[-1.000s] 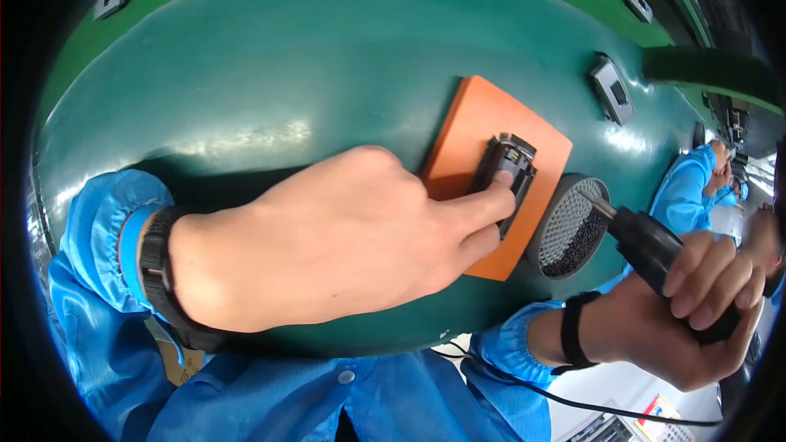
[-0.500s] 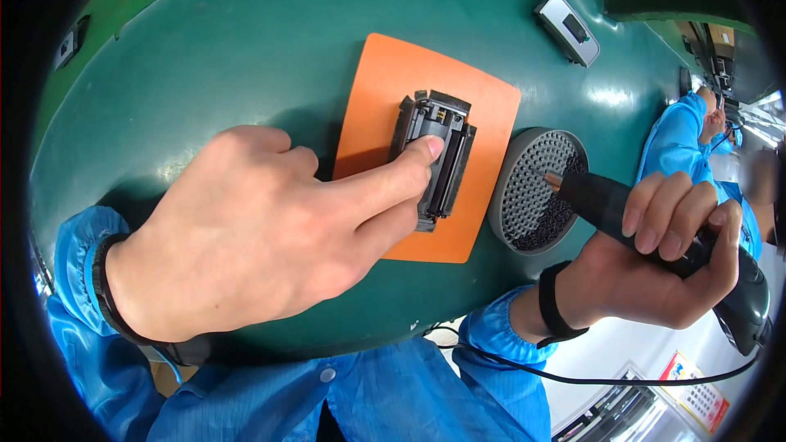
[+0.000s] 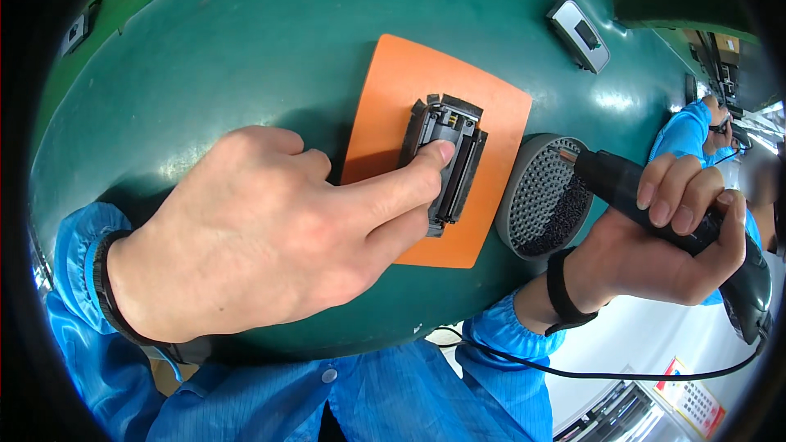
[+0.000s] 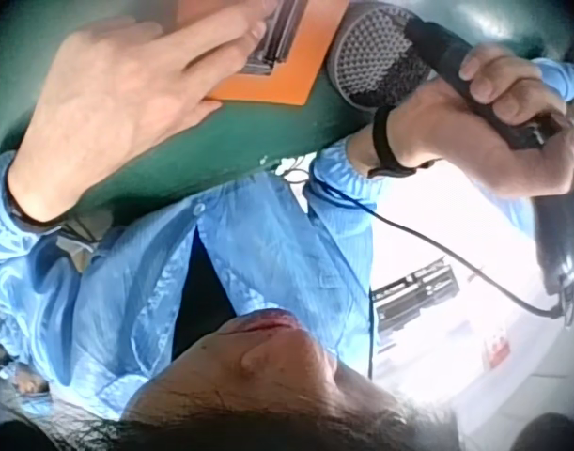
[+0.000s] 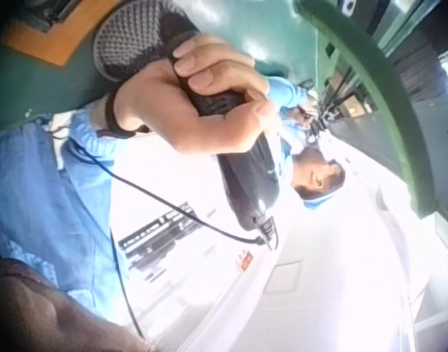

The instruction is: Assembling small plastic components by driving screws into housings using an electric screwdriver.

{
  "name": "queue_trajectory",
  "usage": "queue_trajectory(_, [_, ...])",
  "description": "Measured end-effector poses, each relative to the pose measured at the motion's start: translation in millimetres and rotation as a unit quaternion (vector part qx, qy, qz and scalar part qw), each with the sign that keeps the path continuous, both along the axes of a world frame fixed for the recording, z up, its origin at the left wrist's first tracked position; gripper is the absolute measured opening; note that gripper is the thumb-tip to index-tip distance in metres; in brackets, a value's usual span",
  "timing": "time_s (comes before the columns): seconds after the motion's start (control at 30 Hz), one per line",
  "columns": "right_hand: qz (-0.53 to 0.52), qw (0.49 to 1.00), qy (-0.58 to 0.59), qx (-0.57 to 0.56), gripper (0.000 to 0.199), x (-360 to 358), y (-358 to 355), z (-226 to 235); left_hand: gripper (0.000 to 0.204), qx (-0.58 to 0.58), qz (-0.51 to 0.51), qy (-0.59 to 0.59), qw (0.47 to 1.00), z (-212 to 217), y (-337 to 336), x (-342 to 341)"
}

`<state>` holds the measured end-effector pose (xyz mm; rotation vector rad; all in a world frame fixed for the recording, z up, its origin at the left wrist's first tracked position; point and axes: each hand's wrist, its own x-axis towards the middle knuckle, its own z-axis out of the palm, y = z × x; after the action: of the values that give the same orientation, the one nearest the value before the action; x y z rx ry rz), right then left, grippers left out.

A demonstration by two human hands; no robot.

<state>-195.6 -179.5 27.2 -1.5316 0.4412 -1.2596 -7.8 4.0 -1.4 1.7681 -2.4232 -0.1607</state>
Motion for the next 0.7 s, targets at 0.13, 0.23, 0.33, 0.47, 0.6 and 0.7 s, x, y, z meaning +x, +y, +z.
queue_trajectory(0.13, [-0.010,1.000,0.003,0.001,0.027,0.9,-2.4,0.6,0.056,0.001,0.003,-0.003,1.000,0.0,-3.5,-1.1])
queue_trajectory(0.23, [-0.010,1.000,0.003,-0.001,0.028,-2.0,-4.2,0.3,0.055,0.011,0.000,-0.009,1.000,0.7,-4.5,-1.9])
queue_trajectory(0.33, [-0.003,1.000,0.006,-0.008,0.029,4.3,-3.0,-1.0,0.055,0.020,-0.003,0.000,1.000,-1.2,-1.9,1.3])
queue_trajectory(0.47, [-0.012,1.000,0.009,-0.012,0.032,13.4,-1.2,-4.3,0.058,0.032,0.011,0.021,0.999,5.0,0.1,2.1])
queue_trajectory(0.6, [-0.003,0.995,-0.083,0.050,0.026,-2.8,1.8,16.4,0.060,0.004,-0.020,0.006,1.000,-3.4,-0.7,7.3])
queue_trajectory(0.7, [-0.003,0.997,-0.075,-0.009,0.022,-9.5,20.4,40.3,0.047,0.000,-0.015,0.018,1.000,-4.6,-1.0,7.5])
